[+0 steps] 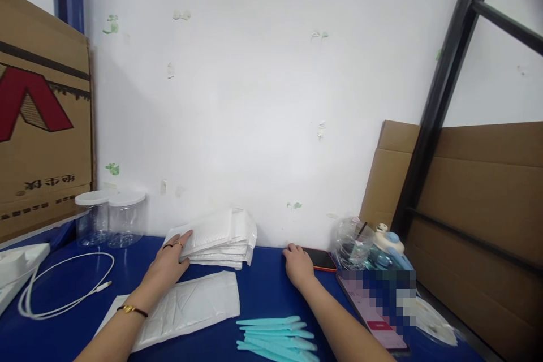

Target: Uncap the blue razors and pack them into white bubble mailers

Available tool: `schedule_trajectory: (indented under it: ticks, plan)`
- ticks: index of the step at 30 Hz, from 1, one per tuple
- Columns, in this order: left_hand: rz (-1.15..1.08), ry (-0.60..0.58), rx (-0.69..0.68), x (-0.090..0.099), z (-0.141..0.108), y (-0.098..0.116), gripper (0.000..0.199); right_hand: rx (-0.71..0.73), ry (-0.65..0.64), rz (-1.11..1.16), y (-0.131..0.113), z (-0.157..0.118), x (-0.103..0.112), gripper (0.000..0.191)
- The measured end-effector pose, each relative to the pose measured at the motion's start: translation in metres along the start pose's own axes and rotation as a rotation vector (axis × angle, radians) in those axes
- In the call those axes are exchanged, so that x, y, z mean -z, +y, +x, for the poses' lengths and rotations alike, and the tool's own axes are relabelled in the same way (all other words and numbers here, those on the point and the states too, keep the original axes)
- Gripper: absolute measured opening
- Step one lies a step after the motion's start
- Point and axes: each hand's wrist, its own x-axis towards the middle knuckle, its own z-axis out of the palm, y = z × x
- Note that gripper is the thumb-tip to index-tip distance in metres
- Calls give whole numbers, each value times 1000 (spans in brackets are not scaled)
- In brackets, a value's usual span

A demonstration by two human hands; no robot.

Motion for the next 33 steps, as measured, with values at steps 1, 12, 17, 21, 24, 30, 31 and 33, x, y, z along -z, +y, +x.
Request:
schedule_trajectory:
  ticks: [1, 12, 17, 21, 24, 30, 31, 33]
  plan:
    - [-5, -1, -6, 0, 0, -1, 74, -8, 0, -18, 5, -1, -1, 34]
    - [10, 7, 25, 21, -2, 15, 78, -22, 1, 52, 17, -9, 20, 31]
    - [-91, -233, -48, 73, -25, 31, 66, 335, -253, 403, -1, -63, 62, 45]
    - [-80, -641, -113, 77, -57, 43, 96, 425, -425, 230, -18, -113, 75, 81]
    - [40, -638, -111, 55, -70, 50, 116, 383, -431, 71, -30, -123, 70, 62]
    - [103, -491, -155, 40, -76, 54, 107, 413, -452, -22, -32, -116, 58, 57]
    - [106, -480, -178, 41, -78, 56, 100, 406, -467, -7, -30, -117, 56, 56]
    - [97, -459, -217, 45, -85, 60, 80, 392, -480, 21, -26, -118, 53, 54]
